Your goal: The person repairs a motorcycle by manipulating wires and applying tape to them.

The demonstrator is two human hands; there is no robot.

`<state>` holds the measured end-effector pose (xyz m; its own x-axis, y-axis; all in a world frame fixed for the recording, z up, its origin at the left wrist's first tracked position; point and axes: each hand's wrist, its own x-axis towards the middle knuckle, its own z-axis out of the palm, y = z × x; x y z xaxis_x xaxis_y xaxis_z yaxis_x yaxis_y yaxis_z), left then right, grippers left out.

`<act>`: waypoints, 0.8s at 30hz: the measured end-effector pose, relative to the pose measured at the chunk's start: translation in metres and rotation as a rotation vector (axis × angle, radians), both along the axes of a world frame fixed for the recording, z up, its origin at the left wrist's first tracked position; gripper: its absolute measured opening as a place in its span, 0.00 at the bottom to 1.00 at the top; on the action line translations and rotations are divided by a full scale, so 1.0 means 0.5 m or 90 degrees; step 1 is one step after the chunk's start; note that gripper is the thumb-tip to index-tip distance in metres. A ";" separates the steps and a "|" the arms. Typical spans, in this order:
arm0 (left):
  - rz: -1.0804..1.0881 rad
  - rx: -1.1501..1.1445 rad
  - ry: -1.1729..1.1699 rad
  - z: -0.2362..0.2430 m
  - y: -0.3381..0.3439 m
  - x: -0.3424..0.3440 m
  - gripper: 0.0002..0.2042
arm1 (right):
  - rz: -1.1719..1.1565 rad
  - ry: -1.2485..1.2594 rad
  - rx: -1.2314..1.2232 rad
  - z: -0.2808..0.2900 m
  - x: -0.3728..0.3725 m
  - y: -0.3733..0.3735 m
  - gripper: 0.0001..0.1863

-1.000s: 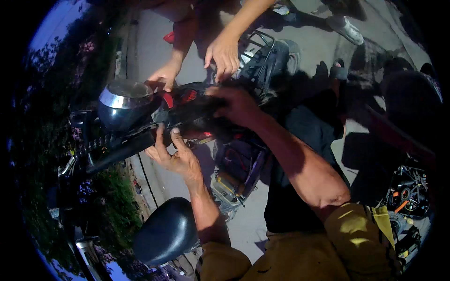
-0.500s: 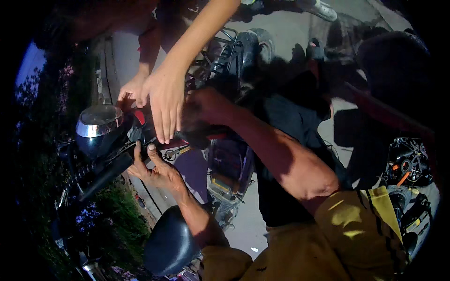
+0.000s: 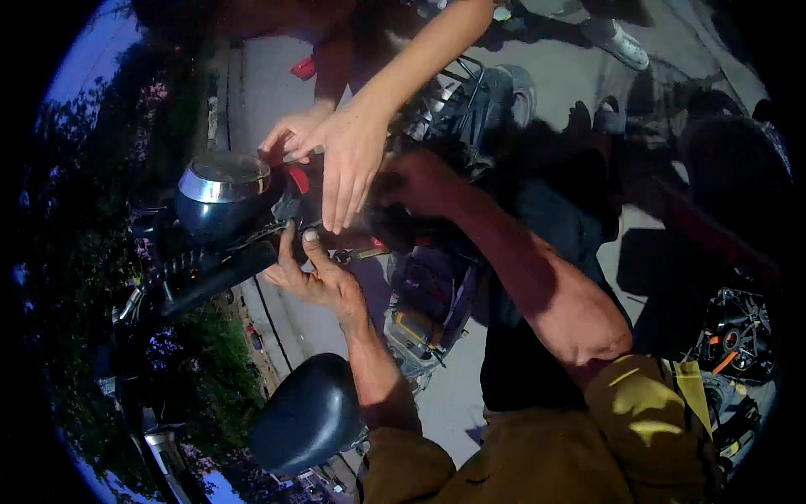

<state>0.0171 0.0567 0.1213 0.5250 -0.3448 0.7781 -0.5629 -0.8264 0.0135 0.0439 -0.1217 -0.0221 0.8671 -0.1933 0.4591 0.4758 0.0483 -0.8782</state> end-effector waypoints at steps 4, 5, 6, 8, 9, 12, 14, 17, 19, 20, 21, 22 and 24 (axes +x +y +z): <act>-0.020 -0.019 -0.003 -0.002 -0.006 0.001 0.14 | -0.046 -0.044 -0.023 0.002 0.002 -0.005 0.19; -0.006 -0.016 0.003 -0.002 -0.006 0.001 0.15 | -0.062 -0.070 -0.030 0.002 0.002 -0.007 0.19; 0.002 -0.009 0.018 -0.001 -0.004 -0.001 0.16 | -0.047 -0.064 -0.026 0.003 0.003 -0.007 0.19; 0.015 0.007 0.047 0.002 0.003 -0.005 0.20 | -0.011 -0.033 -0.020 0.003 0.005 -0.008 0.18; 0.032 0.021 0.049 0.004 0.007 -0.007 0.20 | -0.014 -0.046 -0.017 0.003 0.005 -0.008 0.18; 0.061 0.049 0.036 0.006 0.014 -0.010 0.20 | -0.007 -0.051 -0.019 0.004 0.005 -0.007 0.17; 0.034 0.031 0.030 0.007 0.017 -0.010 0.19 | 0.003 -0.059 -0.032 0.005 0.004 -0.006 0.17; 0.009 -0.012 0.055 0.006 0.019 -0.009 0.19 | -0.035 -0.077 -0.030 0.007 -0.001 0.000 0.18; 0.012 -0.013 0.059 0.009 0.021 -0.011 0.18 | -0.037 -0.064 -0.032 0.009 -0.004 0.003 0.18; 0.016 0.002 0.050 0.010 0.021 -0.011 0.17 | -0.037 -0.060 -0.030 0.010 -0.005 0.004 0.19; 0.021 0.017 0.042 0.013 0.021 -0.012 0.17 | -0.026 -0.056 -0.017 0.011 -0.006 0.004 0.19; 0.011 0.010 0.041 0.013 0.020 -0.013 0.16 | -0.015 -0.051 -0.003 0.012 -0.006 0.003 0.20; -0.004 0.000 0.052 0.014 0.017 -0.014 0.15 | 0.013 -0.046 0.017 0.011 -0.006 -0.003 0.22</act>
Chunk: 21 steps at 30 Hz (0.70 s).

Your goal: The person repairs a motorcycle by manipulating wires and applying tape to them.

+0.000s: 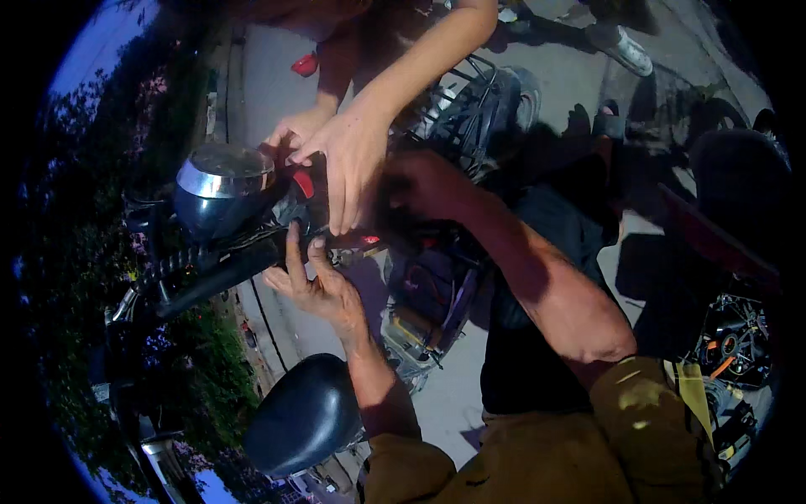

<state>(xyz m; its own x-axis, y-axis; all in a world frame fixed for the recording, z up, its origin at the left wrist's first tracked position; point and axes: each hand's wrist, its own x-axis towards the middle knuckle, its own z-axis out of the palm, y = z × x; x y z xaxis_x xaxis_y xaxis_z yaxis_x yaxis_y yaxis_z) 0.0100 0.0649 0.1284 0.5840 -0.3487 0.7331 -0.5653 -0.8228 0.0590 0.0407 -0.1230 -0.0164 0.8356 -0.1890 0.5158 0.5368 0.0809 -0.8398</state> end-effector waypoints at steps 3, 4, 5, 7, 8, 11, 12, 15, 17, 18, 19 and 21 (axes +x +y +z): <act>0.066 0.036 0.002 0.002 -0.006 -0.006 0.14 | 0.036 0.012 0.017 -0.001 -0.003 -0.008 0.24; 0.062 0.032 -0.002 0.002 -0.009 -0.005 0.15 | 0.037 0.023 0.023 0.000 -0.003 -0.009 0.25; 0.052 0.029 -0.011 0.002 -0.012 -0.003 0.15 | 0.044 0.042 0.030 0.001 -0.005 -0.008 0.26; 0.032 0.016 -0.020 -0.001 -0.016 0.001 0.16 | 0.065 0.054 0.056 0.001 -0.004 -0.009 0.27; 0.021 0.006 -0.021 -0.002 -0.017 0.001 0.15 | 0.079 0.064 0.069 0.001 -0.004 -0.009 0.27; 0.019 -0.007 -0.019 -0.007 -0.016 0.003 0.15 | 0.093 0.080 0.115 -0.006 0.000 -0.009 0.28; 0.019 -0.009 -0.022 -0.009 -0.015 0.003 0.15 | 0.096 0.083 0.092 -0.008 0.001 -0.008 0.28; 0.021 -0.016 -0.007 -0.012 -0.010 0.007 0.15 | 0.095 0.068 0.064 -0.016 0.007 -0.005 0.27; 0.028 0.008 -0.030 -0.012 -0.006 0.011 0.14 | 0.104 0.131 0.061 -0.017 0.010 -0.002 0.25; 0.025 0.022 -0.038 -0.012 -0.006 0.011 0.14 | 0.102 0.078 0.091 -0.018 0.011 -0.001 0.24; 0.028 0.014 -0.039 -0.012 -0.005 0.011 0.14 | 0.115 0.066 0.113 -0.019 0.011 0.000 0.23; 0.007 -0.004 -0.033 -0.014 -0.006 0.009 0.14 | 0.132 0.063 0.130 -0.019 0.010 -0.001 0.22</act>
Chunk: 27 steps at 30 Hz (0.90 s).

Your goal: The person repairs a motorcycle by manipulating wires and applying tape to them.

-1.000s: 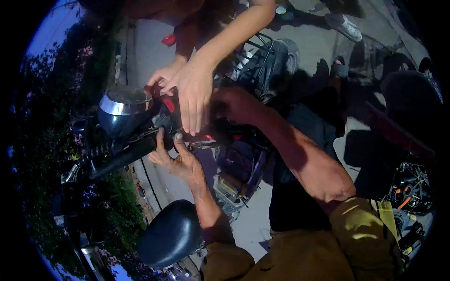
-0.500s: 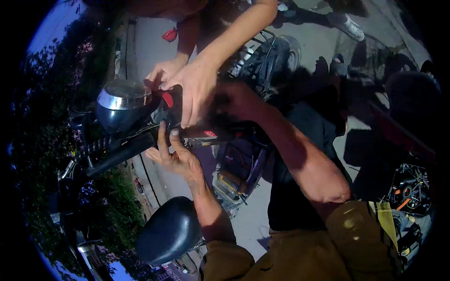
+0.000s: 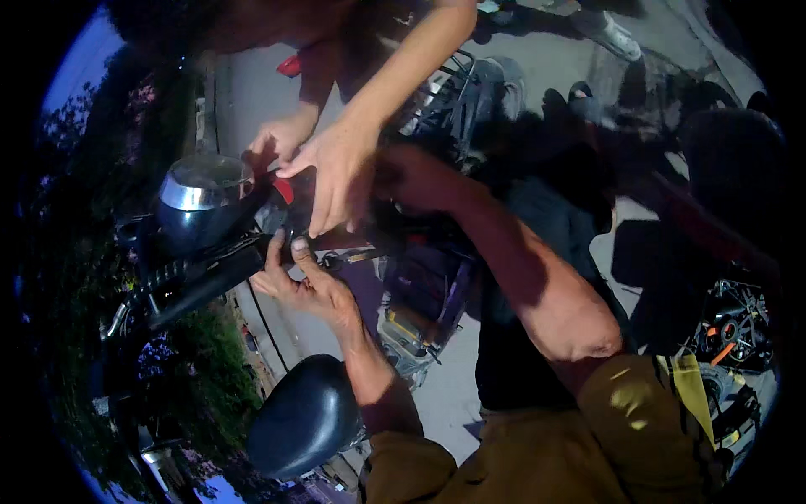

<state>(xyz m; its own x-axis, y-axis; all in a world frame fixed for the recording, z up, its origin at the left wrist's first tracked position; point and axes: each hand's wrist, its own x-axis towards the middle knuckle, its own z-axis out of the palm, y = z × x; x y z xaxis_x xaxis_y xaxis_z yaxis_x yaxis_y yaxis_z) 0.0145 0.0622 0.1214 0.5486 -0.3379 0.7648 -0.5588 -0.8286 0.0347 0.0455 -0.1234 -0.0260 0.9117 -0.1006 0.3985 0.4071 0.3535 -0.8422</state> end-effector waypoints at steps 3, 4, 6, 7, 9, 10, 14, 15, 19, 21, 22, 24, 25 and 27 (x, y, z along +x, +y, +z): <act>0.023 -0.011 -0.015 -0.008 -0.007 -0.003 0.14 | -0.009 0.022 -0.040 0.000 -0.001 -0.002 0.22; -0.004 -0.024 -0.019 -0.009 -0.009 -0.002 0.14 | -0.027 0.025 -0.070 -0.001 -0.002 -0.003 0.22; 0.006 -0.047 -0.026 -0.011 -0.011 0.001 0.14 | -0.059 0.026 -0.088 -0.003 -0.002 -0.001 0.21; 0.023 -0.009 -0.044 -0.010 -0.011 0.003 0.14 | -0.072 0.024 -0.075 -0.003 -0.002 0.003 0.20; -0.001 -0.023 -0.043 -0.011 -0.010 0.007 0.15 | -0.095 0.026 -0.085 -0.009 -0.001 0.009 0.19; 0.005 -0.023 -0.042 -0.011 -0.008 0.007 0.15 | -0.104 0.030 -0.108 -0.012 -0.001 0.013 0.19; 0.011 -0.070 -0.023 -0.017 -0.005 0.007 0.14 | -0.175 0.000 -0.132 -0.022 0.006 0.033 0.20; 0.014 -0.048 -0.034 -0.017 -0.006 0.008 0.14 | -0.192 0.002 -0.146 -0.023 0.009 0.037 0.20; 0.004 -0.043 -0.041 -0.015 -0.011 0.009 0.14 | -0.219 -0.005 -0.185 -0.024 0.012 0.045 0.18; 0.009 -0.046 -0.033 -0.014 -0.013 0.007 0.13 | -0.228 -0.002 -0.203 -0.022 0.010 0.045 0.17; 0.015 -0.037 -0.032 -0.015 -0.014 0.006 0.14 | -0.241 0.006 -0.216 -0.020 0.008 0.045 0.17; 0.036 -0.021 -0.036 -0.017 -0.014 0.003 0.14 | -0.242 0.017 -0.219 -0.016 0.005 0.044 0.16; 0.051 -0.012 -0.039 -0.018 -0.014 0.002 0.14 | -0.230 0.021 -0.210 -0.015 0.003 0.043 0.16; 0.078 0.021 -0.050 -0.018 -0.012 0.002 0.14 | -0.201 0.033 -0.196 -0.015 0.002 0.043 0.16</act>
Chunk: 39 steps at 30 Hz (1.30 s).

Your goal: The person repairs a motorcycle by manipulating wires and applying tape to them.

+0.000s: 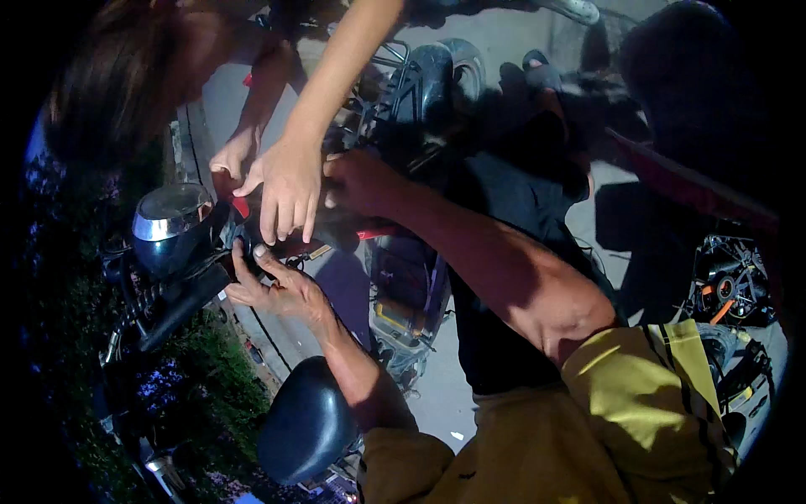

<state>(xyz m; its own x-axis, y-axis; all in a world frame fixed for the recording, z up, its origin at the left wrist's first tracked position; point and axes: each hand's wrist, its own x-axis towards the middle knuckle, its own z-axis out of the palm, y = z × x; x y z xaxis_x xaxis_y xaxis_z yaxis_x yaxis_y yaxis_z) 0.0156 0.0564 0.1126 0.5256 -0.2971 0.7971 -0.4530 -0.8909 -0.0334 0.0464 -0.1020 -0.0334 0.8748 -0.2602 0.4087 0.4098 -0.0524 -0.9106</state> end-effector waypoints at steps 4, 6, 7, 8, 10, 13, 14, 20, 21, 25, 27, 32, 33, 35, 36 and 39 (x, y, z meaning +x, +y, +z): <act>-0.002 0.056 -0.021 0.005 0.003 0.005 0.14 | 0.009 -0.029 0.015 -0.002 0.004 0.002 0.18; -0.018 0.051 -0.032 0.006 0.001 0.007 0.15 | 0.010 -0.044 0.014 -0.002 0.005 0.002 0.20; -0.021 0.045 -0.037 0.006 0.000 0.007 0.15 | 0.021 -0.034 0.012 -0.002 0.004 0.001 0.22; -0.025 0.032 -0.039 0.005 -0.003 0.007 0.16 | 0.042 -0.002 0.000 -0.001 0.002 -0.001 0.23; -0.011 -0.073 0.043 -0.001 -0.006 0.003 0.13 | 0.043 -0.010 -0.002 0.000 -0.003 -0.009 0.25; 0.003 -0.071 0.045 -0.001 -0.007 0.002 0.12 | 0.059 -0.001 -0.003 0.009 -0.009 -0.019 0.26; -0.006 -0.043 0.018 0.000 -0.006 0.003 0.12 | 0.063 0.000 0.000 0.011 -0.009 -0.022 0.27; -0.020 0.012 -0.023 0.006 0.005 0.015 0.13 | 0.072 0.043 -0.044 0.018 -0.010 -0.019 0.27; -0.022 -0.005 -0.008 0.006 0.007 0.015 0.13 | 0.078 0.043 -0.029 0.018 -0.009 -0.018 0.27; -0.052 -0.050 0.024 0.005 0.009 0.012 0.13 | 0.107 0.064 0.003 0.020 -0.005 -0.022 0.26; -0.061 -0.057 0.021 0.005 0.009 0.011 0.13 | 0.115 0.056 0.002 0.022 -0.003 -0.027 0.25; -0.031 -0.050 0.029 0.003 0.007 0.011 0.12 | 0.122 0.090 0.021 0.020 -0.003 -0.023 0.23; -0.041 -0.055 0.017 0.002 0.007 0.010 0.12 | 0.115 0.086 0.022 0.018 -0.002 -0.020 0.23; -0.077 -0.091 0.033 0.001 0.005 0.013 0.12 | 0.100 0.075 0.020 0.013 0.002 -0.012 0.24; -0.085 -0.097 0.038 0.002 0.005 0.012 0.12 | 0.089 0.057 0.021 0.010 0.005 -0.009 0.24; -0.036 -0.023 0.026 0.009 0.007 0.006 0.13 | 0.048 0.042 0.027 0.005 0.007 0.006 0.23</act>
<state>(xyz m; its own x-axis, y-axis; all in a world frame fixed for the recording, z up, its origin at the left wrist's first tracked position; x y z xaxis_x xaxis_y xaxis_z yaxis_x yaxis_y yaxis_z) 0.0186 0.0601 0.1172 0.5406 -0.2994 0.7862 -0.5032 -0.8640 0.0170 0.0499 -0.0992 -0.0311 0.9173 -0.2078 0.3397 0.3503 0.0152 -0.9365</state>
